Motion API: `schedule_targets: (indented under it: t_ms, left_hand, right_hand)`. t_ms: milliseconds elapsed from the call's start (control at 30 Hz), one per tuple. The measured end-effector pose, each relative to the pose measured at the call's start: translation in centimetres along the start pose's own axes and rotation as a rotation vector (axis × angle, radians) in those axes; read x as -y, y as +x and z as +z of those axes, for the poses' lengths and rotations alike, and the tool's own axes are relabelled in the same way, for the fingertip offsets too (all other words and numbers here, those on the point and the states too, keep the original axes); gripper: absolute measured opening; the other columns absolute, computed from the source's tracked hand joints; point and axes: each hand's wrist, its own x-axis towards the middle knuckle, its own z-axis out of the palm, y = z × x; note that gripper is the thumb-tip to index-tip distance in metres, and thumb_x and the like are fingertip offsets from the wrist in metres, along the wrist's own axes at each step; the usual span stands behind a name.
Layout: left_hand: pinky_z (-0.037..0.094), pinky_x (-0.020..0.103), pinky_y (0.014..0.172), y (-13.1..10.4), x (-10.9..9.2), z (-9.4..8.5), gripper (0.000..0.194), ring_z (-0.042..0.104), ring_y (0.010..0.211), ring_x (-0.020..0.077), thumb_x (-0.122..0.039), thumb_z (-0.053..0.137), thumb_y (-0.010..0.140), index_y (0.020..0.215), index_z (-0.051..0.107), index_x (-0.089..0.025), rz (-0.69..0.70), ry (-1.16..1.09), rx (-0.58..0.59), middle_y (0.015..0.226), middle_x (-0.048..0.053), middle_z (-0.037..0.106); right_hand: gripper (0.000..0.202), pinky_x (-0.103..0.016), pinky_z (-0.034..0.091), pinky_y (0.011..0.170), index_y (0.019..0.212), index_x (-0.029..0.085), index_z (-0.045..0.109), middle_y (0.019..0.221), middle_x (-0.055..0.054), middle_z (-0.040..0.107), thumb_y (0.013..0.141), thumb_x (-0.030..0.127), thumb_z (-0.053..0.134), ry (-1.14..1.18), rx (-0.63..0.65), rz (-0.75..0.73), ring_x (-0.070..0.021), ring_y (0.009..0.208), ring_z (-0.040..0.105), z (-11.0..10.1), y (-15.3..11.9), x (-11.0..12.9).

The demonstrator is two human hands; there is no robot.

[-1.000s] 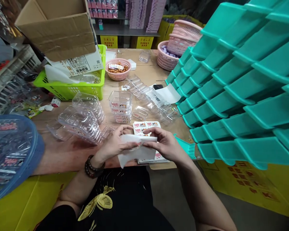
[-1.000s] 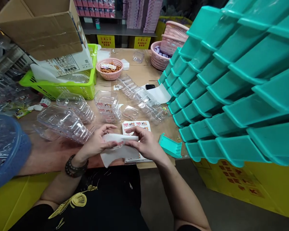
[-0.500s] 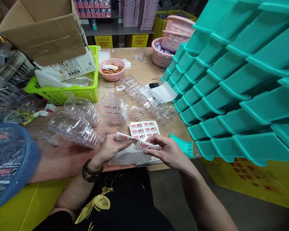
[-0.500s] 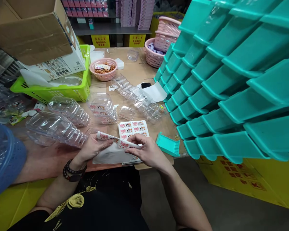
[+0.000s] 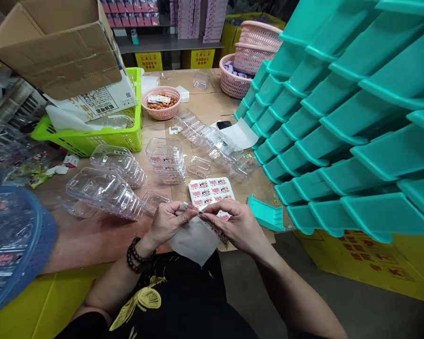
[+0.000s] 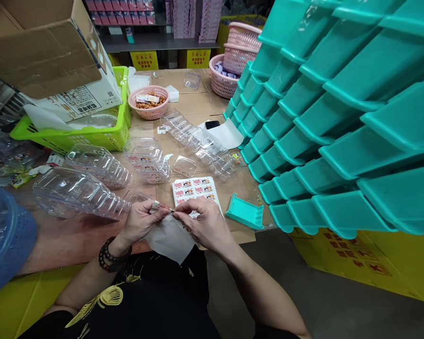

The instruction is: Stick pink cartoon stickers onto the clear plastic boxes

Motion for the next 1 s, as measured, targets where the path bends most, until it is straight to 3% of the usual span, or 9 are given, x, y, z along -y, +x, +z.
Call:
schedule_targets:
  t_ms: [100,167,300,433,567,700,833,900,1000]
  left_hand:
    - [0.04,0.022,0.051,0.0,0.7,0.1,0.049,0.054,0.053,0.0112,-0.06,0.073,0.073,0.065,0.07,-0.013,-0.006,0.015,-0.004,0.058,0.003,0.065]
    - [0.043,0.023,0.055,0.0,1.0,0.2,0.047,0.057,0.058,0.0129,-0.06,0.071,0.076,0.074,0.073,-0.013,-0.02,-0.041,0.04,0.065,0.004,0.069]
    - [0.05,0.028,0.078,-0.1,1.0,0.1,0.038,0.066,0.086,0.0196,-0.05,0.069,0.082,0.095,0.076,-0.015,-0.004,-0.086,0.142,0.093,0.01,0.075]
    - [0.049,0.028,0.075,-0.2,0.7,-0.3,0.029,0.065,0.081,0.019,-0.042,0.071,0.078,0.089,0.075,-0.015,-0.05,-0.153,0.2,0.089,0.009,0.074]
    - [0.041,0.028,0.056,-0.7,0.3,-1.0,0.028,0.054,0.057,0.0158,-0.041,0.066,0.071,0.056,0.065,-0.017,-0.007,-0.32,0.204,0.062,0.007,0.062]
    - [0.035,0.032,0.051,-1.1,-0.1,-1.5,0.043,0.047,0.052,0.0165,-0.052,0.055,0.073,0.048,0.064,-0.019,0.052,-0.357,0.122,0.05,0.008,0.052]
    - [0.028,0.03,0.041,-0.3,-0.2,-0.9,0.076,0.04,0.036,0.0129,-0.072,0.029,0.084,0.047,0.066,-0.016,-0.148,-0.48,0.207,0.039,0.009,0.048]
    - [0.02,0.027,0.036,0.4,-0.3,-0.1,0.075,0.034,0.029,0.0093,-0.075,0.036,0.083,0.053,0.069,-0.014,-0.268,-0.496,0.302,0.038,0.007,0.051]
    - [0.023,0.023,0.037,1.3,-0.4,1.3,0.055,0.037,0.031,0.006,-0.063,0.066,0.076,0.091,0.076,-0.011,-0.333,-0.457,0.4,0.055,0.007,0.068]
  right_hand:
    - [0.014,-0.048,0.044,0.095,0.082,0.03,0.076,0.09,-0.005,0.075,0.087,0.039,0.067,-0.199,-0.178,-0.127,-0.0242,0.088,0.066,0.5,-1.1,-0.3]
    - [0.008,-0.053,0.039,0.101,0.08,0.033,0.077,0.1,-0.005,0.073,0.084,0.036,0.07,-0.229,-0.319,-0.194,-0.0266,0.098,0.064,0.2,-1.7,-0.7]
    - [0.02,-0.044,0.05,0.087,0.104,0.036,0.074,0.102,-0.006,0.064,0.09,0.04,0.06,0.09,-0.542,-0.115,-0.0244,0.095,0.061,-1.5,0.0,-2.7]
    - [0.071,-0.044,0.05,0.094,0.152,0.035,0.036,0.116,-0.006,0.063,0.086,0.039,0.063,-0.048,-0.338,0.023,-0.0246,0.098,0.06,-3.1,5.5,-5.6]
    - [0.101,-0.054,0.038,0.107,0.16,0.021,0.005,0.137,-0.015,0.056,0.08,0.033,0.067,-0.471,-0.235,0.049,-0.035,0.123,0.051,-4.4,9.7,-8.0]
    - [0.123,-0.064,0.033,0.108,0.158,0.011,-0.003,0.153,-0.025,0.036,0.069,0.043,0.076,-0.669,-0.272,0.236,-0.0466,0.136,0.038,-6.5,10.4,-10.7]
    - [0.129,-0.062,0.037,0.105,0.157,0.011,-0.003,0.152,-0.028,0.035,0.063,0.047,0.078,-0.607,-0.221,0.459,-0.0467,0.135,0.041,-7.6,9.5,-13.0]
    - [0.125,-0.06,0.036,0.107,0.156,0.01,0.0,0.147,-0.028,0.041,0.065,0.045,0.077,-0.57,-0.249,0.457,-0.0438,0.134,0.044,-7.8,9.0,-13.5]
    - [0.121,-0.062,0.028,0.112,0.155,0.008,0.001,0.142,-0.028,0.043,0.067,0.044,0.076,-0.559,-0.303,0.361,-0.0416,0.134,0.043,-7.8,8.4,-13.5]
